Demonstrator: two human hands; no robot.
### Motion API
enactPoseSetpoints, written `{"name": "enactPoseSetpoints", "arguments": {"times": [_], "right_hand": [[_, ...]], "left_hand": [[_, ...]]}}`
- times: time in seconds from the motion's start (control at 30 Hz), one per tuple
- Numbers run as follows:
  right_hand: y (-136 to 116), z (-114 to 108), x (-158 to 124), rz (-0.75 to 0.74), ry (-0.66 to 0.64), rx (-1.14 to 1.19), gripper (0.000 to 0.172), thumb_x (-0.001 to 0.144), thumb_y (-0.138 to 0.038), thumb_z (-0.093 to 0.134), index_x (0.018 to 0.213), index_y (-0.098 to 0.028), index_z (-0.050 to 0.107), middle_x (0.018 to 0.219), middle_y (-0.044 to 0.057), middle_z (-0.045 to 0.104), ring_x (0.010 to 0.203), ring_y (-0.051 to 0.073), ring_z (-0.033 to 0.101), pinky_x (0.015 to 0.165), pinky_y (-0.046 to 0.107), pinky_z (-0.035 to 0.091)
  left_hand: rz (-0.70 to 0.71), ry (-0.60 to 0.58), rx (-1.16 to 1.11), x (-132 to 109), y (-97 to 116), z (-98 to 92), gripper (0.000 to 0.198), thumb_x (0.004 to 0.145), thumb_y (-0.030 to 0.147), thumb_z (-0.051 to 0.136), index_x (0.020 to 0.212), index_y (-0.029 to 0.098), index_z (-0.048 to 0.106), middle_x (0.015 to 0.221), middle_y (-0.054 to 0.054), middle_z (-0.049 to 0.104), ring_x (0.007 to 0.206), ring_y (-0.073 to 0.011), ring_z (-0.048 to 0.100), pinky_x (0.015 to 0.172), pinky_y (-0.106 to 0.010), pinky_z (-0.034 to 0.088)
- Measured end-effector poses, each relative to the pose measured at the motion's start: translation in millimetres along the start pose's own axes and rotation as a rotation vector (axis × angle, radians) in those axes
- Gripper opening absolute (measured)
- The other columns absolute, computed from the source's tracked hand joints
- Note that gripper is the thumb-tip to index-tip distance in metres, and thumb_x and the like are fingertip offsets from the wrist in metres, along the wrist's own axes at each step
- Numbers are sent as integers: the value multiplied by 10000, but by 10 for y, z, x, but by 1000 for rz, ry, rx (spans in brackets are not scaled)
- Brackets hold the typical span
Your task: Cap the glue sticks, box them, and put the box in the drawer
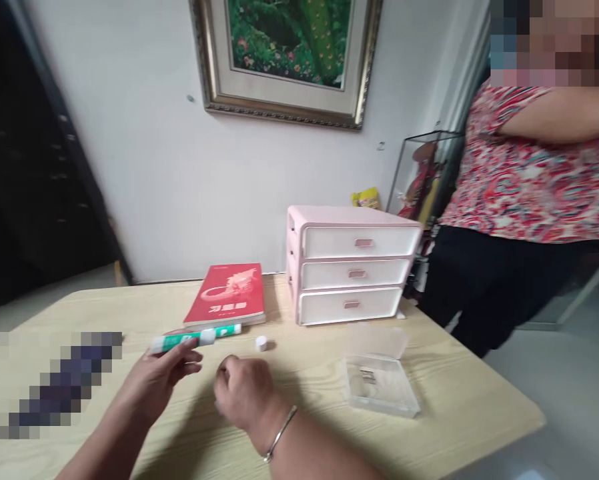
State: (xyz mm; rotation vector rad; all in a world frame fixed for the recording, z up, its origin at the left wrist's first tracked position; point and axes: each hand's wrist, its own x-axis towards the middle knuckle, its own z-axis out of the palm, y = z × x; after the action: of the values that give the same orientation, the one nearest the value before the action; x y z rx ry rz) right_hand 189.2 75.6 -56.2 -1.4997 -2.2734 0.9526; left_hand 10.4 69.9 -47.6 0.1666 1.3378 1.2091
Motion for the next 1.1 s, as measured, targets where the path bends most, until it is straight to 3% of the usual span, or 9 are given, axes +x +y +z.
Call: {"name": "enactPoseSetpoints", "arguments": {"times": [0.1, 0.23, 0.33, 0.47, 0.6, 0.7, 0.8, 0.93, 1.1], "right_hand": [[-4, 19, 22, 12, 7, 41, 215, 878, -245, 452, 961, -198, 644, 735, 4, 636, 659, 130, 579, 626, 259, 350], [81, 31, 83, 61, 40, 154, 251, 925, -243, 422, 1011, -214, 656, 833, -2, 656, 751, 135, 597, 681, 267, 381], [118, 32, 96, 195, 43, 505, 415, 1015, -498, 324, 1061, -188, 596, 761, 19, 611, 681, 130, 554, 645, 268, 407], [121, 3, 123, 329, 46, 882, 665, 947, -726, 271, 995, -114, 526, 662, 37, 514, 542, 116, 453, 522, 254, 375], [118, -90, 129, 263, 115, 651, 535, 967, -619, 361, 917, -121, 551, 760, 46, 536, 689, 124, 491, 639, 256, 402], [109, -166, 104, 241, 116, 340, 349, 977, -463, 390, 982, -174, 585, 844, 21, 610, 793, 150, 538, 711, 280, 388], [106, -201, 94, 253, 64, 321, 232, 937, -317, 406, 988, -211, 606, 774, -16, 611, 726, 131, 560, 683, 264, 399], [103, -223, 106, 225, 55, 538, 216, 867, -228, 403, 901, -178, 610, 553, -29, 461, 506, 92, 436, 487, 213, 322], [2, -338, 71, 167, -1, 647, 231, 855, -200, 374, 843, -150, 599, 520, -21, 435, 458, 95, 437, 437, 195, 369]], "left_hand": [[21, -87, -28, -21, 10, -22, 709, 631, 329, 864, 1190, 96, 493, 827, -53, 600, 746, -165, 593, 699, -303, 530], [0, -103, -58, -21, 7, -32, 712, 649, 350, 853, 1191, 69, 485, 864, -86, 613, 732, -170, 588, 660, -299, 522], [-13, -150, -10, -62, 10, 7, 699, 680, 324, 840, 1221, 73, 475, 838, -74, 609, 739, -169, 595, 637, -280, 504], [5, -266, 160, -157, -51, 103, 674, 690, 334, 834, 1184, 64, 464, 929, -125, 633, 834, -197, 616, 742, -329, 510], [124, -439, 475, -220, -185, 168, 487, 788, 421, 736, 1064, 92, 505, 929, -94, 605, 796, -145, 544, 739, -296, 470], [369, -528, 1032, -259, -263, 208, 337, 946, 430, 511, 1195, 207, 557, 1083, -29, 600, 920, -154, 556, 815, -285, 420], [351, -526, 1309, -330, -269, 263, 339, 993, 416, 377, 1179, 172, 522, 1095, -46, 606, 954, -188, 573, 801, -301, 398], [246, -676, 1023, -428, -191, 294, 519, 997, 605, 300, 954, 125, 492, 790, -38, 501, 689, -115, 431, 653, -267, 358], [-219, -804, 453, -431, -173, 242, 498, 944, 626, 432, 940, 129, 404, 704, -1, 365, 466, -49, 266, 394, -202, 235]]}}
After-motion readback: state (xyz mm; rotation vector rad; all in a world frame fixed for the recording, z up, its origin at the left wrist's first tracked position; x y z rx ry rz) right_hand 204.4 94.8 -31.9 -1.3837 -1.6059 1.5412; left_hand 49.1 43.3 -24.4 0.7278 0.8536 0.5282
